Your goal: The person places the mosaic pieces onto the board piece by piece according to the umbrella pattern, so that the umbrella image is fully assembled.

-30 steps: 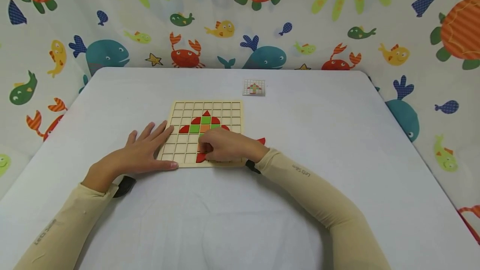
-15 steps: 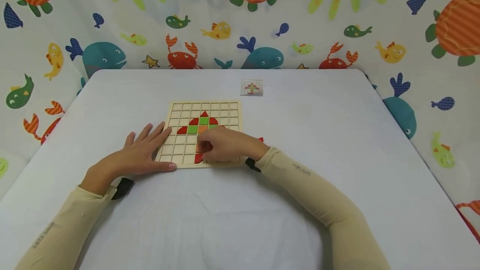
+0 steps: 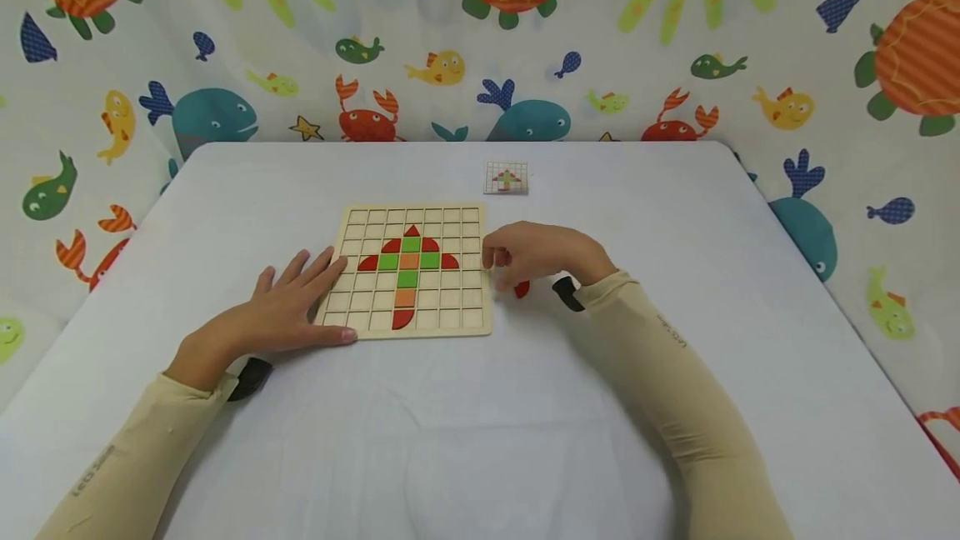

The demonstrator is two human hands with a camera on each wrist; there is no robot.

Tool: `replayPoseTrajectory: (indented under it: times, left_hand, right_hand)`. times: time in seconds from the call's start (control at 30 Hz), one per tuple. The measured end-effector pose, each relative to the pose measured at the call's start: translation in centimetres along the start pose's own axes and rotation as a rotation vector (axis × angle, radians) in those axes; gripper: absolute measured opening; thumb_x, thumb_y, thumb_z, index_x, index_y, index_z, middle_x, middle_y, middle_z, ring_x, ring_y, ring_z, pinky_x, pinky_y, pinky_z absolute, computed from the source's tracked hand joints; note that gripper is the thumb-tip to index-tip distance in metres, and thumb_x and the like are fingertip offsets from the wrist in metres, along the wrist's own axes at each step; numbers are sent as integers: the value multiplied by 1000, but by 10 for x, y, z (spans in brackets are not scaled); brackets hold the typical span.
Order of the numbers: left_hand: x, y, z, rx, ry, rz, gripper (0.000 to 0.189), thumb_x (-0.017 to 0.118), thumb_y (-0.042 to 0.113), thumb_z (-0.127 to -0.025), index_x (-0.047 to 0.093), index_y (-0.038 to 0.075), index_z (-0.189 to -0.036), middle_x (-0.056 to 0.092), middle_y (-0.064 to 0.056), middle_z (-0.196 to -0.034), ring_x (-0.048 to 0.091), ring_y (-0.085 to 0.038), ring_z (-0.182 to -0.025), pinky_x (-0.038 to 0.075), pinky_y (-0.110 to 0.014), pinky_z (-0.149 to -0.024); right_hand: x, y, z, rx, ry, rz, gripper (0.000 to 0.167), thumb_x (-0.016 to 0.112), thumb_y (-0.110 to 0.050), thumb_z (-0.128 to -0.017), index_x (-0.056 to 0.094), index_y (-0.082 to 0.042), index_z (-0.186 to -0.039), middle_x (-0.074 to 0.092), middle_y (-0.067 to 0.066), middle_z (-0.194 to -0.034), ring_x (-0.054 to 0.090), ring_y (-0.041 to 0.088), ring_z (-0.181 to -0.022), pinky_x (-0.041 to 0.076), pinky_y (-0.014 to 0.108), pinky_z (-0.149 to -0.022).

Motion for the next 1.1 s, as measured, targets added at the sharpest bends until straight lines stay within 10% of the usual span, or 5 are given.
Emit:
replayPoseTrajectory:
  times: [0.27, 0.53, 1.1]
  left_hand:
    - [-1, 1, 0, -1, -7, -3, 125, 73, 76, -84, 16, 9, -172, 1, -21, -178, -10, -52, -159, -10, -77, -117]
    - [0, -1, 1, 13, 8, 12, 125, 73, 77, -85, 16, 10, -173, 2, -21, -178, -9, -52, -160, -8, -78, -117]
    - [0, 0, 0, 9, 6, 6, 124, 74, 76, -85, 17, 9, -172, 3, -22, -178, -8, -52, -159, -7, -78, -117]
  right_hand:
    - [-2, 36, 4, 174, -45, 47, 34, 85, -22, -90, 62, -14, -114, 56, 12, -118, 53, 30, -112, 47, 45, -91]
    - [0, 37, -12, 38, 38, 0, 24, 80, -20, -98, 64, -10, -112, 54, 11, -106, 50, 28, -103, 42, 40, -86]
    - [-4, 39, -16, 20, 102, 7, 18, 80, -9, -95, 63, -8, -96, 59, 6, -89, 54, 24, -87, 44, 37, -77]
Point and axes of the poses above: each hand's wrist, its own z-axis away from the middle knuckle, its own x-axis out of the palm, y = z × x, the point moved 6 cm from there along -z, towards the middle knuckle
